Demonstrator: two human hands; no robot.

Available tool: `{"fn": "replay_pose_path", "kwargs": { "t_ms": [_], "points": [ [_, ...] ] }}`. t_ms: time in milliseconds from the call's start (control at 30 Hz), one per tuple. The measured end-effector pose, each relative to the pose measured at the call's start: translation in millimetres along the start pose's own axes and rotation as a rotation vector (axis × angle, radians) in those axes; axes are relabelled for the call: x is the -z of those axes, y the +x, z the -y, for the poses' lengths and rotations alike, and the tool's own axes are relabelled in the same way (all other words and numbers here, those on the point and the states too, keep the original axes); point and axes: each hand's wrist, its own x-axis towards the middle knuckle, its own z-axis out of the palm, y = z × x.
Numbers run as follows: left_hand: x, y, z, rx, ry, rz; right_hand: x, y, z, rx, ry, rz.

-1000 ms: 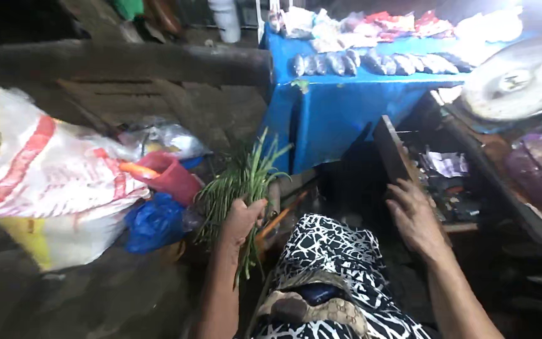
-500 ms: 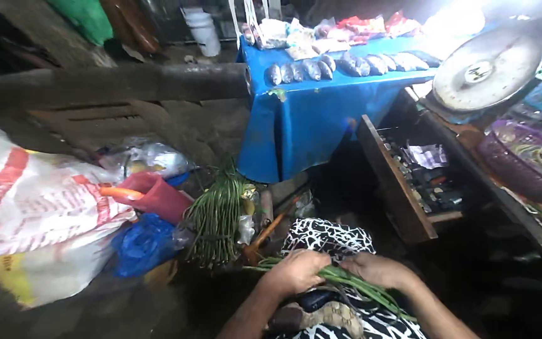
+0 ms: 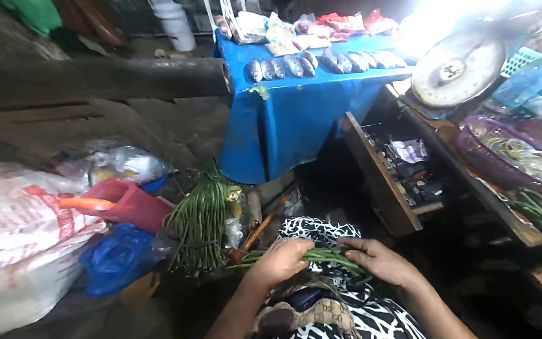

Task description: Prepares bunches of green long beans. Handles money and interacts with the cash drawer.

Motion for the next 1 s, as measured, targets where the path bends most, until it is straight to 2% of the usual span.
{"fn": "replay_pose_path", "kwargs": {
  "t_ms": [100,167,233,300,367,433,533,567,600,700,733,867,933,1000],
  "points": [
    [0,7,-3,-0.084,0.120,-0.060,6,6,16,0.104,-0.094,-0.109],
    [-2,14,-9,-0.228,0.201,-0.179,1,16,24,0.168,-0.137,-0.033],
    [-5,25,-10,-0.435,0.306,-0.385,-11,28,28,0.122,-0.074,0.109],
    [3,34,-10,-0.536,0.389,-0.500,-21,37,31,-0.004,0.087,0.153],
    [15,34,-7,-0.480,0.395,-0.575,-20,39,37,-0.125,0.116,0.098],
    [26,23,-2,-0.349,0.331,-0.683,-13,40,43,-0.194,0.019,-0.009],
    [24,7,5,-0.300,0.090,-1.004,0,44,45,-0.173,-0.077,-0.216],
    [18,3,4,-0.276,0.001,-1.054,4,46,45,-0.161,-0.094,-0.273],
    [12,1,2,-0.226,-0.097,-1.015,6,48,45,-0.142,-0.114,-0.326],
    [5,12,1,-0.014,-0.471,-0.594,3,55,43,-0.084,-0.224,-0.440],
    [3,21,1,0.019,-0.629,-0.541,-2,57,43,-0.070,-0.290,-0.452],
    [0,51,-10,-0.067,-1.381,-0.653,-30,56,29,0.145,-0.575,-0.445],
    [-3,59,-15,-0.110,-1.639,-0.693,-36,54,27,0.082,-0.584,-0.324],
    [-8,61,-21,-0.097,-1.746,-0.734,-35,53,23,-0.008,-0.450,-0.185]
  ]
}}
